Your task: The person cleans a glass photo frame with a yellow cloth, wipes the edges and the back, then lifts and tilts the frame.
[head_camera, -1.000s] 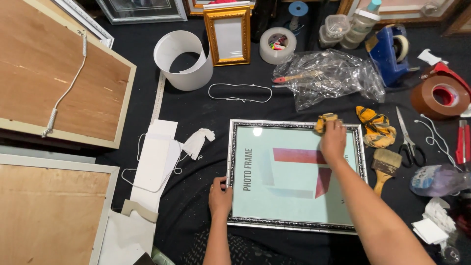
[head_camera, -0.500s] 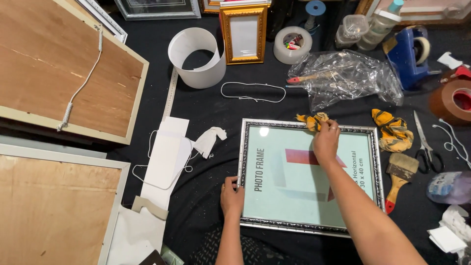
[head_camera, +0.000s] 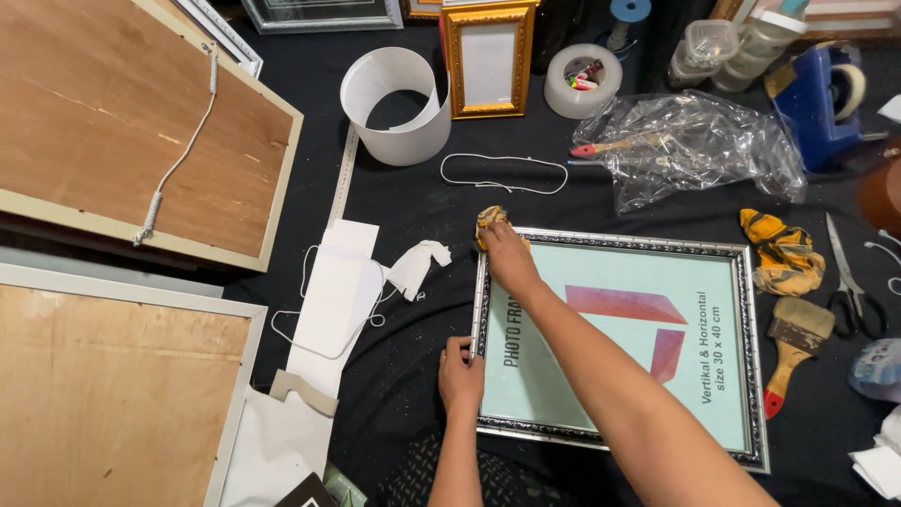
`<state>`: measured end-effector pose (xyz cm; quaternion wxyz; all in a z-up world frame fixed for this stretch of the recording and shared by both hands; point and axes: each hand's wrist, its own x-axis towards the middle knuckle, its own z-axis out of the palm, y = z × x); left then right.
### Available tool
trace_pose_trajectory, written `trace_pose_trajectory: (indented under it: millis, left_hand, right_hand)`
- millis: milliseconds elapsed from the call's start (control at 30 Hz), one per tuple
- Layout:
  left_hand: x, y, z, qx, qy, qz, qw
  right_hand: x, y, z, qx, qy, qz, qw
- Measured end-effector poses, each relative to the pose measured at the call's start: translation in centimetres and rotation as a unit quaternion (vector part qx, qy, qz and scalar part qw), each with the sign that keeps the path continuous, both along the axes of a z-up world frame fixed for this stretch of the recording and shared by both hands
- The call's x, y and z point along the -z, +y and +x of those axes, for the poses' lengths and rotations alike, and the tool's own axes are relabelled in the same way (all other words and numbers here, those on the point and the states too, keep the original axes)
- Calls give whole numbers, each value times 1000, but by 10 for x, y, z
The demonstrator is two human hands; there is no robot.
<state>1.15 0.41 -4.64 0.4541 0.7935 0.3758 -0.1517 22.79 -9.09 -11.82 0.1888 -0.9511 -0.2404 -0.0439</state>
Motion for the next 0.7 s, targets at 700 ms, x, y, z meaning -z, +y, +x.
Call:
trace_pose_trajectory:
  millis: [700]
  left_hand:
    - [25,6,5,-192,-53,-165,966]
  right_hand:
    - [-89,-16,-155,-172,69,-88,979]
